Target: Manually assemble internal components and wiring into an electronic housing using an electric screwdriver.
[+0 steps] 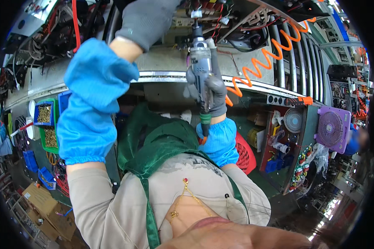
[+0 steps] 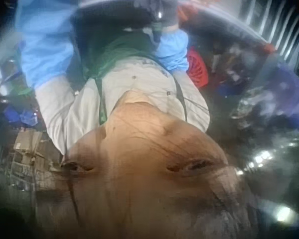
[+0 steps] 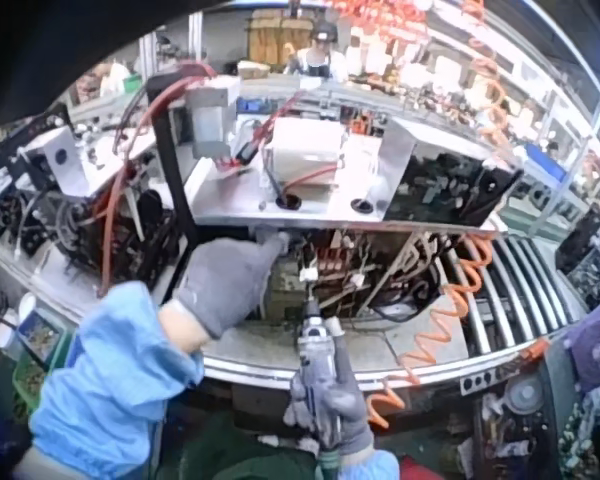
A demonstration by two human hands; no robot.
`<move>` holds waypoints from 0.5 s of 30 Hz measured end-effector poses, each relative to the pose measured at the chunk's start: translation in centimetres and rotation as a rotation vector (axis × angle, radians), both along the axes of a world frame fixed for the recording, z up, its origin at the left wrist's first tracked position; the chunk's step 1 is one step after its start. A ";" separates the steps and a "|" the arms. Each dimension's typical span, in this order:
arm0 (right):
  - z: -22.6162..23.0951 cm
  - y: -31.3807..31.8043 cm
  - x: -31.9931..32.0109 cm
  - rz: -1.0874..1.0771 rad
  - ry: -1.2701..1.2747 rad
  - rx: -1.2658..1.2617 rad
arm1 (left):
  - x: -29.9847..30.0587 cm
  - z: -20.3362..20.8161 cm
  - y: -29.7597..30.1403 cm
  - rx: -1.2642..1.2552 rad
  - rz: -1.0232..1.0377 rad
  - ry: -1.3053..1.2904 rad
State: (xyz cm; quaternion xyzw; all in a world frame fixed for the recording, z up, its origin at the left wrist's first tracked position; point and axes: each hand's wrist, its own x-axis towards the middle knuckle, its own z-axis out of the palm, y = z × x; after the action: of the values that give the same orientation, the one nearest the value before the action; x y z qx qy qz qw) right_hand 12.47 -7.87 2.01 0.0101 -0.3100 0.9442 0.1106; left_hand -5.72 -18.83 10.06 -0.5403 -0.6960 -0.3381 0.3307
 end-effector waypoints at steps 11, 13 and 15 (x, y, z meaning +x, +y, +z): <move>0.3 -1.4 0.2 0.080 0.055 -0.170 | 1.0 4.5 0.4 -0.906 0.625 -0.054; 0.1 -1.3 0.4 0.101 0.146 -0.403 | 0.2 3.3 1.7 -0.916 0.568 -0.033; 0.2 -1.2 0.6 0.093 0.123 -0.361 | 0.1 3.3 1.7 -0.939 0.570 -0.012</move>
State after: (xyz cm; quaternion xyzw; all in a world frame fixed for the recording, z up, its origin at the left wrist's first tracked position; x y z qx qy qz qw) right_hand 13.08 -9.06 2.25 0.0620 -0.1275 0.9862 0.0856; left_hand -5.62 -17.13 13.38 -0.4181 -0.8927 0.1085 0.1287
